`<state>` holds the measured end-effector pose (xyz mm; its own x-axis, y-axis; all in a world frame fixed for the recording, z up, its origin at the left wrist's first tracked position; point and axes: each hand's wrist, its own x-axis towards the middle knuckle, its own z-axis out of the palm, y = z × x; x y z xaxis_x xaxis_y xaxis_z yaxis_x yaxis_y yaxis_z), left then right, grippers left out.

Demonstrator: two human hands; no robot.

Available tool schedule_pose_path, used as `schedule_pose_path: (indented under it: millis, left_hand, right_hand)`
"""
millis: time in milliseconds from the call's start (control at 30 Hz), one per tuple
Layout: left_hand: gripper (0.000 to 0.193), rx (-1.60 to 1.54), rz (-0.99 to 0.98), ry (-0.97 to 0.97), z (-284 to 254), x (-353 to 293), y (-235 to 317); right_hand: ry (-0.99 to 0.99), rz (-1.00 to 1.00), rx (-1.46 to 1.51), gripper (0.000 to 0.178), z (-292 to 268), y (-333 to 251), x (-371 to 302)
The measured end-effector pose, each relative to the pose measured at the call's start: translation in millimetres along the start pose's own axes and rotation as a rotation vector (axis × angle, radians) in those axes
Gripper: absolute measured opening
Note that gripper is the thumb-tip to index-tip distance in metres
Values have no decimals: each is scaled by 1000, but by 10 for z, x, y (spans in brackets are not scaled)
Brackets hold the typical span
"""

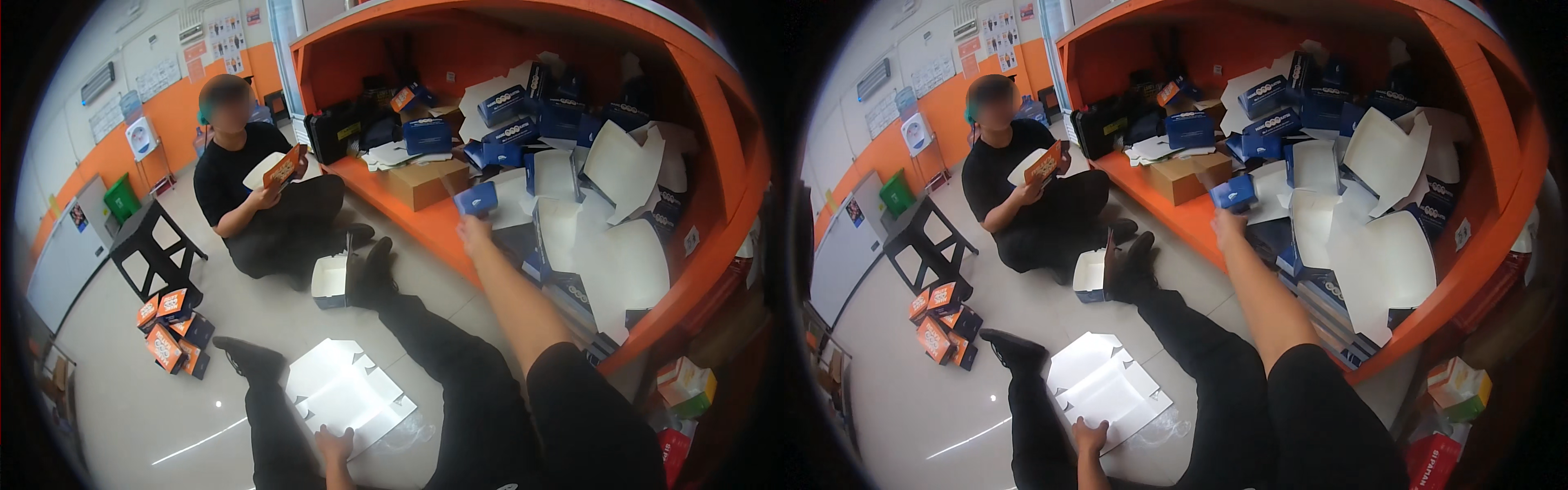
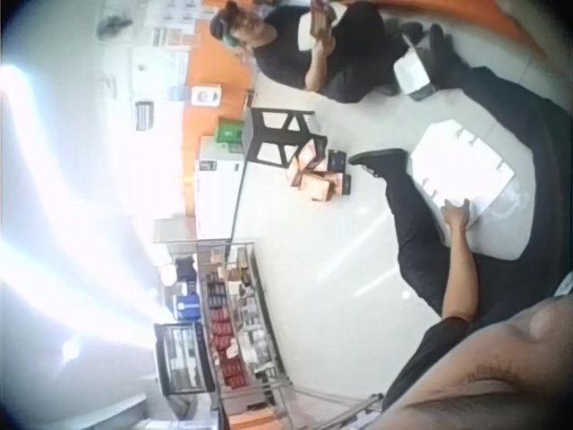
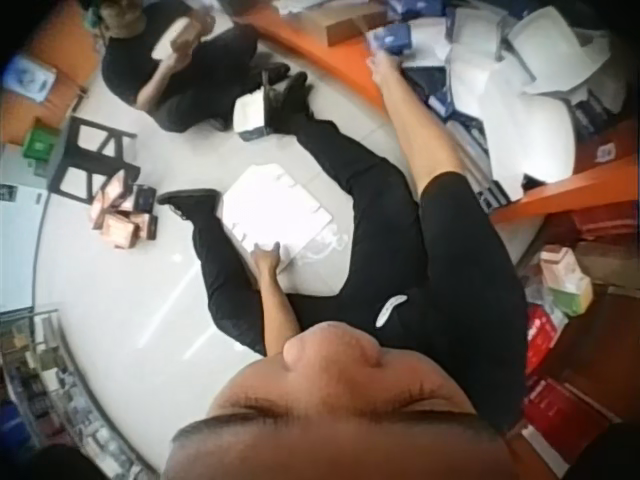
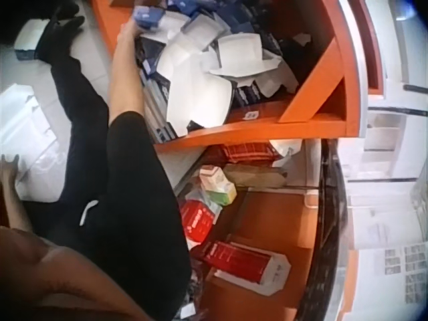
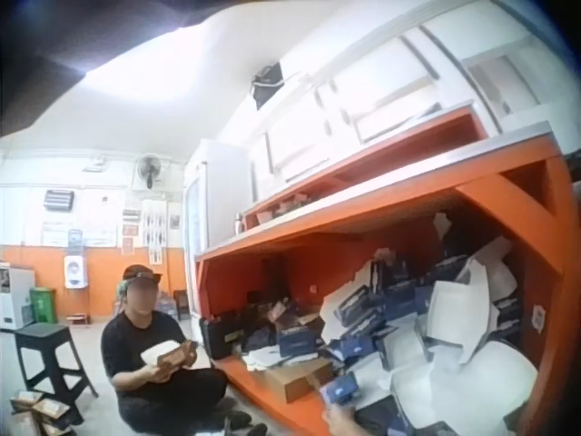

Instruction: The person sits on the floor and assembles cardboard takeout boxes by folding flat paperboard templates and tucking the tabs into place by hand.

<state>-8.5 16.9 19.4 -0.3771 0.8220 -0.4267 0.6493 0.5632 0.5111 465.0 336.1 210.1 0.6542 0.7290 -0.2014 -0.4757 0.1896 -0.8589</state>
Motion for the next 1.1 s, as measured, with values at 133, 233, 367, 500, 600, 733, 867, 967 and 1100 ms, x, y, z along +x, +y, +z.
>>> schedule_pose_path:
  millis: [133,233,367,500,600,733,867,967,1100]
  left_hand:
    - [101,-43,-32,64,-85,48,-101]
    - [97,-4,-78,115,-80,24,-82]
    - [93,-10,-53,79,64,54,15]
    - [91,-19,-86,119,15,34,-54]
    - [93,12,-90,106,-28,2,-11]
    - [89,-27,-117,139,-65,1,54]
    - [84,-14,-84,226,-89,-28,-48]
    - [82,-64,-80,222,-9,-22,-58]
    - [79,-113,-98,293,15,-128,24]
  right_hand:
    - [-117,146,-10,52,97,419,-375]
    - [-108,210,152,52,102,534,-473]
    - [121,175,330,53,-245,559,28]
    - [-16,96,256,26,-168,748,-79]
    - [-81,-42,-356,8,-175,807,-294]
    - [-426,45,-613,10,-333,1683,-1399]
    - [-1039,-53,-1750,73,-559,2352,-2683]
    - [-933,14,-1795,47,-848,2539,-3074]
    - [-910,-247,-1730,31,-958,2440,-3314]
